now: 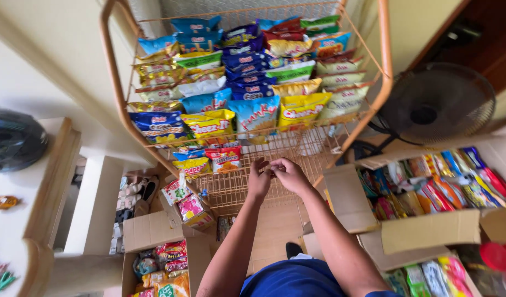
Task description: Placing bags of snacks from cardboard boxes onto a wire display rack in a retail environment.
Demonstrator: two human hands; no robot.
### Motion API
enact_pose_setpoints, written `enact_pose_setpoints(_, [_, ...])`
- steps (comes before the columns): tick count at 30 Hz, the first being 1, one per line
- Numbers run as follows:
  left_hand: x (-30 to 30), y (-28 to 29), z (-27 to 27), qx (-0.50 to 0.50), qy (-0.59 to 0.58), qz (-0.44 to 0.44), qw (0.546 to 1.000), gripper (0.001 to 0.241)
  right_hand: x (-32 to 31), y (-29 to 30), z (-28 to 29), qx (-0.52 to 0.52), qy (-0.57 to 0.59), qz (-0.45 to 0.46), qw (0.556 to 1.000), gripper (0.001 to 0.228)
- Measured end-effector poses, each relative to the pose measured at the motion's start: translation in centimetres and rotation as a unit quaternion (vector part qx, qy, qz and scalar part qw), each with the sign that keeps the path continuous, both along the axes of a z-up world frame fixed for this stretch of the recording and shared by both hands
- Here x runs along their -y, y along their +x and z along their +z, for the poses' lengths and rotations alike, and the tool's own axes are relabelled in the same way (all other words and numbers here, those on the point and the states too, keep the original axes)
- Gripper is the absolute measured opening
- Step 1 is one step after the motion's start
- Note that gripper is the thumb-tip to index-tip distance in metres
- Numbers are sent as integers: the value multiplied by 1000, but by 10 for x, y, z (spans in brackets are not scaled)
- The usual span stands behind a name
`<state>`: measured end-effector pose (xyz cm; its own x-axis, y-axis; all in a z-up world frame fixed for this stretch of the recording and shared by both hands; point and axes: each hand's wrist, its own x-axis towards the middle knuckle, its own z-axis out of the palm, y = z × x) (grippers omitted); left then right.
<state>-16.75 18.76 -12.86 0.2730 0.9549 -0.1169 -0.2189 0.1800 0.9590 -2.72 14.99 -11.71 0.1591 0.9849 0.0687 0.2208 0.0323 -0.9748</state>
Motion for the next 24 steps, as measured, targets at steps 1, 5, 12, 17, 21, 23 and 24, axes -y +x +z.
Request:
enact_pose_setpoints(1, [4, 5, -6, -2, -1, -16, 1000, 56, 12, 0, 9, -2, -1, -16, 1000, 30])
enact_pose_setpoints(5, [21, 38, -16, 21, -4, -94, 995, 52, 56, 16, 39, -4, -84, -76, 994, 22])
enact_pose_setpoints(12, [60, 114, -7, 41, -16, -225, 973, 38, 111, 88, 20, -8, -44, -165, 985, 18])
enact_pose_setpoints(17, [84, 160, 9, 18, -44, -278, 959, 36, 141, 134, 13, -73, -68, -208, 973, 17])
enact_pose_setpoints(21, [92, 202, -10, 26, -64, -320, 945, 32, 162, 167, 14, 11, -122, -264, 957, 17])
enact_pose_setpoints(23, [97, 222, -9, 19, -66, -337, 939, 32, 170, 187, 2, -71, -93, -267, 956, 16])
enact_pose_setpoints(24, [100, 232, -10, 14, -65, -346, 936, 32, 173, 197, -5, -147, -61, -261, 952, 16])
